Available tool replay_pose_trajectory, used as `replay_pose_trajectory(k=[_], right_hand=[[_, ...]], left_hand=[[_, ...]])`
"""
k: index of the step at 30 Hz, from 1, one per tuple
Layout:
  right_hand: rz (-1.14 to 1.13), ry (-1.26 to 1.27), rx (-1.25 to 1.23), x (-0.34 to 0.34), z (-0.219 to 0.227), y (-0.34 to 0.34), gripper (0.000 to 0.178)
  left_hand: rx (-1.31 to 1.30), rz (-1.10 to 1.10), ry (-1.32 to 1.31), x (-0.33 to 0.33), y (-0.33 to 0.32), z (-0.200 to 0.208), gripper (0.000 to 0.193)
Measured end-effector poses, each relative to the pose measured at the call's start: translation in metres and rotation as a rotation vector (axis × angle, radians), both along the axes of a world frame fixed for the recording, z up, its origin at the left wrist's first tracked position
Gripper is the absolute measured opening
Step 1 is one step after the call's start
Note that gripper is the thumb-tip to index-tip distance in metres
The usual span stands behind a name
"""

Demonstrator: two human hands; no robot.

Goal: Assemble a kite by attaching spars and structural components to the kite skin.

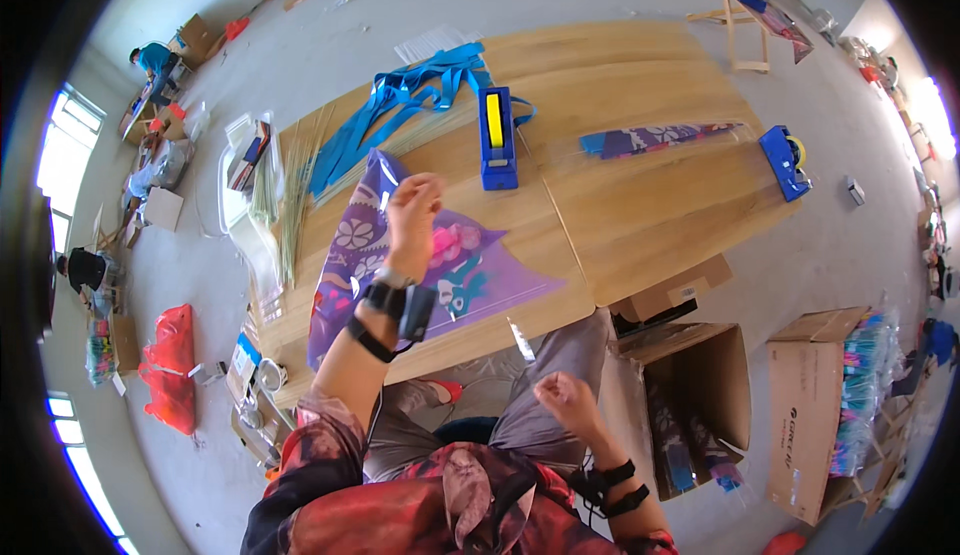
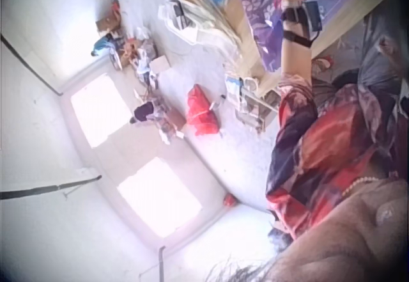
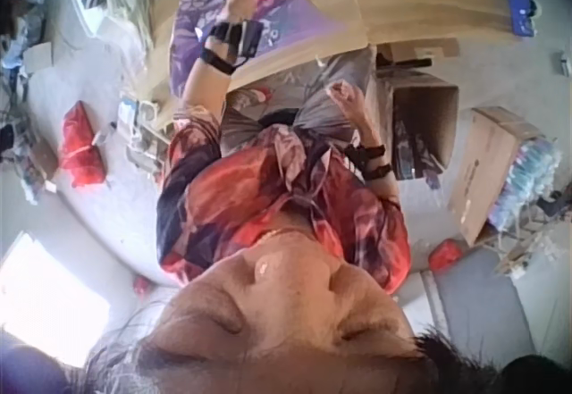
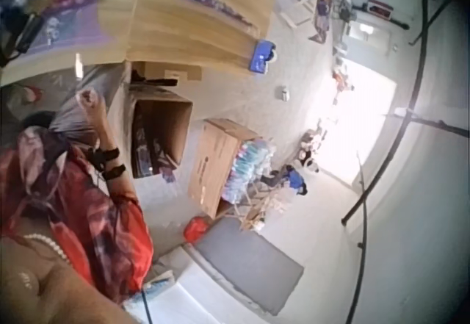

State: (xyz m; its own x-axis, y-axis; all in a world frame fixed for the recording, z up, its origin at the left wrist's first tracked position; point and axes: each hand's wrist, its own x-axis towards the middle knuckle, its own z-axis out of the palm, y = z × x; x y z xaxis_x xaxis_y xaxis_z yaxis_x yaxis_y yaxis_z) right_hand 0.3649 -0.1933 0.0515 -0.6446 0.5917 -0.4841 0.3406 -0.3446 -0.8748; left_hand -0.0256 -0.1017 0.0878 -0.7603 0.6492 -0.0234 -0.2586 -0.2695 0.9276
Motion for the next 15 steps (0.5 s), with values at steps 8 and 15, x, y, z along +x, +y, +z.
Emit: replay_pose_trajectory(k=[8,15], right_hand=[[0.211,-0.02,0.312,-0.021,0.01,0.075,0.011],[0.392,-0.104,0.287,-0.056,0.026,0.097,0.013]], left_hand=[[0.12,0.181,-0.342,-0.027,-0.201,0.003,0.004],[0.077,0.376,-0.463,0.002,-0.3,-0.033,0.007]])
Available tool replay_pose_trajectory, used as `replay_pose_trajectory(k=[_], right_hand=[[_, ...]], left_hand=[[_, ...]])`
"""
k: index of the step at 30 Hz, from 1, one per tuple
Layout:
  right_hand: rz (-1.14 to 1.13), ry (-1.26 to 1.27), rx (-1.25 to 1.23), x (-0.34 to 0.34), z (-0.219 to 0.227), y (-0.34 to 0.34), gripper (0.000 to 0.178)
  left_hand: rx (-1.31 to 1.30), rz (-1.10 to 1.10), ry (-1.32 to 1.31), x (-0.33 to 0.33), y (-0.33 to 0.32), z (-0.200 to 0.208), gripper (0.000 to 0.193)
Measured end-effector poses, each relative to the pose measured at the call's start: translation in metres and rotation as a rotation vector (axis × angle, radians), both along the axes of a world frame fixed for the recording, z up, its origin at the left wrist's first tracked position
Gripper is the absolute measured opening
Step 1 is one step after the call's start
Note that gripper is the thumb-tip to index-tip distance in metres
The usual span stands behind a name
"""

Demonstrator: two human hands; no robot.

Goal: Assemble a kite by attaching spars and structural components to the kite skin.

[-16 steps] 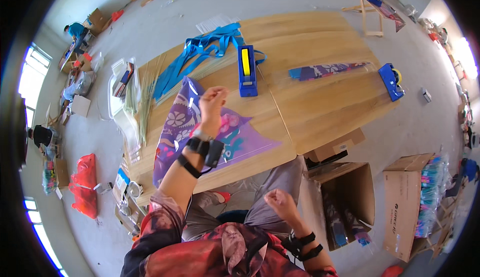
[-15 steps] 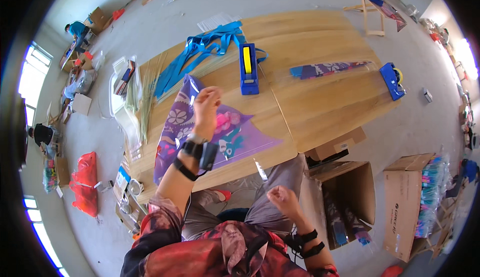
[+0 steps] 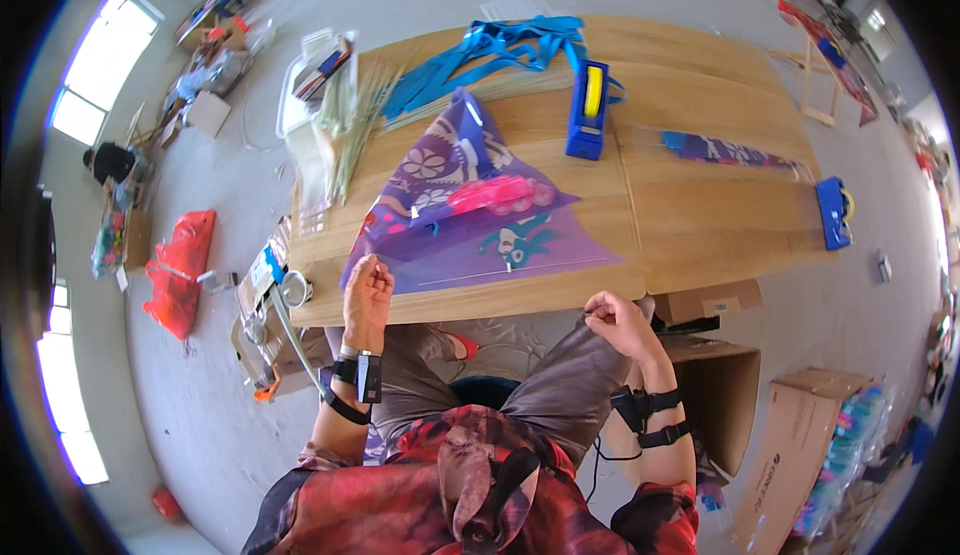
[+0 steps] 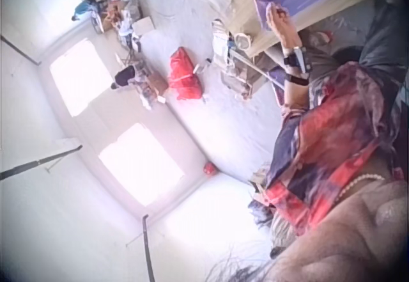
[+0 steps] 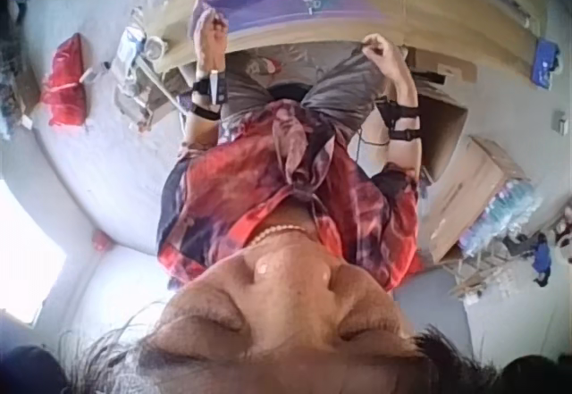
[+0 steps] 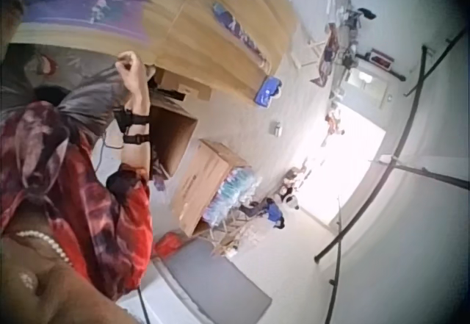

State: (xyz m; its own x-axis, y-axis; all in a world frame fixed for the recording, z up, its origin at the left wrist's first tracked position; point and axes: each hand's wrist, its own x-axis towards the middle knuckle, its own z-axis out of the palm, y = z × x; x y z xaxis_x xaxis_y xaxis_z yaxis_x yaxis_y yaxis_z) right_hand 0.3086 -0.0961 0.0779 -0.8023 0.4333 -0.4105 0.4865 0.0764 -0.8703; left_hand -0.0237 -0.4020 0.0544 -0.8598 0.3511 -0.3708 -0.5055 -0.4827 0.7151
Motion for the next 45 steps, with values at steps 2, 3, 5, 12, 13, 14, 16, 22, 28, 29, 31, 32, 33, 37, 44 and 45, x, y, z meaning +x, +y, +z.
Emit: replay_pose_trajectory(k=[2,3,5,12,13,14,16,22,28,29,31,32,33,37,44,45], right_hand=[[0.0,-0.095,-0.003,-0.011,0.009,-0.001,0.014],[-0.013,-0.091,-0.026,-0.012,0.009,0.0,0.015],[0.022,-0.096,-0.007,-0.011,-0.001,0.008,0.015],[0.049,-0.09,-0.104,-0.014,-0.005,0.033,0.007],[0.064,-0.074,-0.105,-0.017,-0.002,0.034,0.006],[0.079,-0.058,-0.106,-0.018,0.001,0.036,0.006],[0.074,-0.076,-0.113,-0.019,0.001,0.042,0.008],[-0.013,-0.02,-0.187,-0.021,0.0,0.06,0.011],[-0.092,-0.04,-0.195,-0.027,-0.011,0.071,0.006],[-0.104,-0.043,-0.191,-0.028,-0.013,0.072,0.006],[-0.114,-0.099,-0.136,-0.03,-0.015,0.073,0.004],[-0.123,-0.102,-0.134,-0.03,-0.018,0.074,0.004],[-0.122,-0.07,-0.103,-0.03,-0.022,0.074,0.004],[-0.126,-0.039,0.046,-0.03,-0.034,0.078,0.004],[-0.28,-0.044,0.158,-0.036,-0.045,0.074,0.007],[-0.256,-0.055,0.152,-0.039,-0.043,0.074,0.007]], left_hand=[[0.035,0.006,-0.091,0.002,-0.019,-0.014,0.007],[0.031,-0.006,-0.106,0.004,-0.023,-0.014,0.006],[0.012,0.012,-0.098,0.01,-0.028,-0.013,0.008],[0.009,-0.028,-0.088,0.025,-0.04,-0.008,0.011],[0.032,-0.023,-0.106,0.027,-0.042,-0.008,0.009],[0.031,-0.023,-0.111,0.028,-0.042,-0.009,0.009],[0.057,-0.06,-0.15,0.031,-0.041,-0.005,0.008],[0.004,-0.046,-0.213,0.035,-0.037,-0.007,0.006],[-0.031,-0.183,-0.077,0.034,-0.042,-0.016,0.002],[-0.043,-0.195,-0.077,0.033,-0.044,-0.017,0.003],[-0.067,-0.213,-0.054,0.033,-0.045,-0.018,0.004],[-0.094,-0.221,-0.028,0.033,-0.044,-0.019,0.005],[-0.119,-0.223,-0.005,0.031,-0.043,-0.019,0.007],[-0.252,-0.229,0.08,0.029,-0.037,-0.021,0.011],[-0.46,-0.23,0.19,0.024,-0.033,-0.028,0.014],[-0.473,-0.218,0.196,0.024,-0.033,-0.027,0.013]])
